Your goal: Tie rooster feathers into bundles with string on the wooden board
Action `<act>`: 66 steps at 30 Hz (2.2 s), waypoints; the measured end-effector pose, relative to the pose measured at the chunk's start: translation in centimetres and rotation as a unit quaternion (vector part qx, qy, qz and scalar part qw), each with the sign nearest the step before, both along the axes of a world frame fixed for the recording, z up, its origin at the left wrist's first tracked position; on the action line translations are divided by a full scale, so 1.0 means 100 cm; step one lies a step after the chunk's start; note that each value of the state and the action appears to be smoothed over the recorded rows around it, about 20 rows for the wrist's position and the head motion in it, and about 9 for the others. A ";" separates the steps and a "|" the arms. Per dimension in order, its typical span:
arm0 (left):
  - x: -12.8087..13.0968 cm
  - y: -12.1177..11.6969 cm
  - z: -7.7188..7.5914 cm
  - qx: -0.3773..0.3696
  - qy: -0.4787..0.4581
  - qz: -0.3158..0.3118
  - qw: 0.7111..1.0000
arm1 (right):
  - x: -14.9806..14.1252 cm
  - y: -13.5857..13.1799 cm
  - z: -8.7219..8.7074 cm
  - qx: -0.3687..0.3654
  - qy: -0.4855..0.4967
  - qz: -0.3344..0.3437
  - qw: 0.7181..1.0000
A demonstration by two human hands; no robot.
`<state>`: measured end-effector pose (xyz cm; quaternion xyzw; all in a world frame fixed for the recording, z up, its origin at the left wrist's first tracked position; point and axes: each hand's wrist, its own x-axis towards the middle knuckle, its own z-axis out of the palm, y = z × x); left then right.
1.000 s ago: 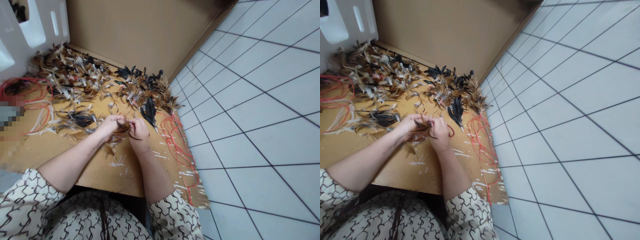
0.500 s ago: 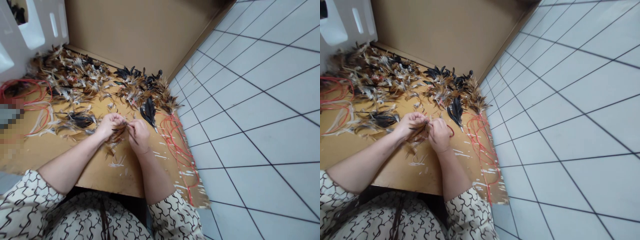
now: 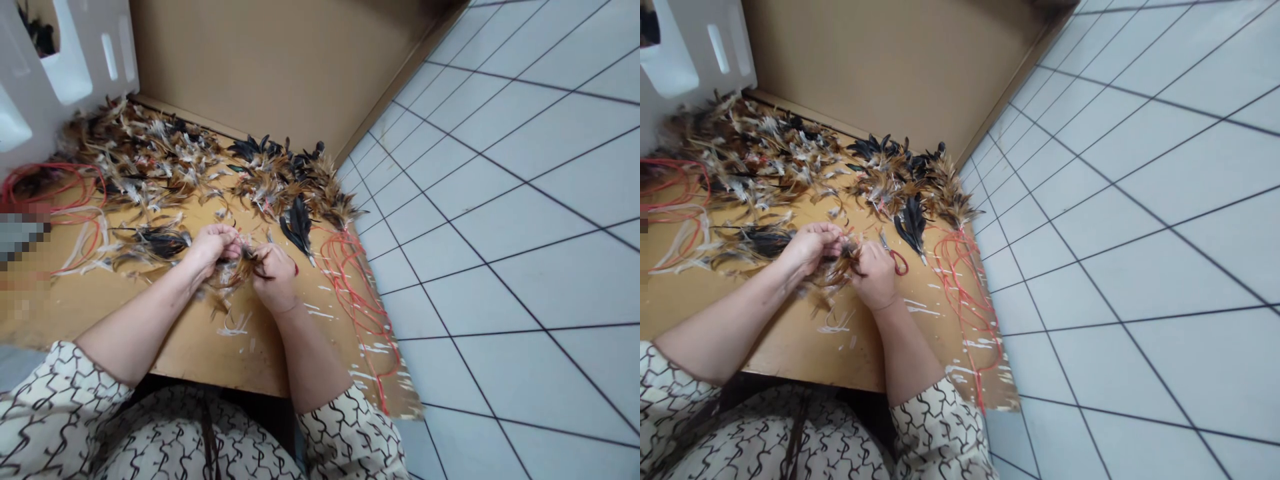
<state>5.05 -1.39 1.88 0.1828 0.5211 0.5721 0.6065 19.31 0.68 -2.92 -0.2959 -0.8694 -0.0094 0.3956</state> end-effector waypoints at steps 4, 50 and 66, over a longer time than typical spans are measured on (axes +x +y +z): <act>-0.002 0.002 -0.002 0.012 -0.044 -0.030 0.999 | 0.001 0.000 0.001 -0.001 0.020 0.002 1.000; 0.004 0.002 -0.017 0.075 0.027 -0.059 0.995 | -0.007 -0.001 0.012 -0.366 0.215 0.018 0.905; 0.003 -0.002 -0.008 0.045 0.086 -0.104 0.990 | 0.009 0.019 0.021 -0.623 0.370 0.018 0.689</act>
